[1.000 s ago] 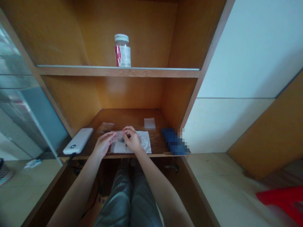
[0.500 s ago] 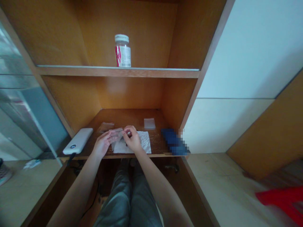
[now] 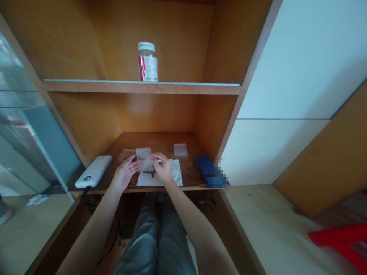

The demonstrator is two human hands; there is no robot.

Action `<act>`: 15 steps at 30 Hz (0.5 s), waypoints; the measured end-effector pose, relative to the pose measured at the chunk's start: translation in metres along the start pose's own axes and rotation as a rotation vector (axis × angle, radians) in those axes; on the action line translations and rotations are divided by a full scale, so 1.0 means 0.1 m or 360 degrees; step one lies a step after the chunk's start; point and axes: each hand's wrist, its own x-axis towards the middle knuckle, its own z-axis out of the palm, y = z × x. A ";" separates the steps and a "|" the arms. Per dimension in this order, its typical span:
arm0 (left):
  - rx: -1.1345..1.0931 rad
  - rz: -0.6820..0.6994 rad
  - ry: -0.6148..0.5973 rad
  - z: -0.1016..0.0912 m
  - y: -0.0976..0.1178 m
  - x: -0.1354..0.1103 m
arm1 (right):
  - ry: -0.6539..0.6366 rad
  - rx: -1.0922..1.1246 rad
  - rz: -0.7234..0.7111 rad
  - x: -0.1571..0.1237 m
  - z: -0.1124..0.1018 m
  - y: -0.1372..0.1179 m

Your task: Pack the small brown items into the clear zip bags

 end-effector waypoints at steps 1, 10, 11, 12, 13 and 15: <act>0.0015 -0.0001 -0.0005 0.00 0.00 0.00 | 0.0102 0.0015 0.0054 0.05 -0.02 0.02; 0.0047 0.0097 -0.0054 -0.03 -0.04 0.00 | 0.0682 -0.0161 0.0389 0.69 -0.63 0.66; 0.0048 0.0101 -0.0056 -0.02 -0.04 0.00 | 0.0668 -0.0248 0.0429 0.72 -0.70 0.74; 0.0055 0.0103 -0.0053 -0.02 -0.04 -0.01 | 0.0656 -0.0358 0.0478 0.74 -0.77 0.81; 0.0065 0.0105 -0.0047 -0.01 -0.03 -0.02 | 0.0632 -0.0481 0.0514 0.75 -0.83 0.87; 0.0085 0.0103 -0.0037 0.00 -0.02 -0.03 | 0.0624 -0.0546 0.0540 0.76 -0.93 0.98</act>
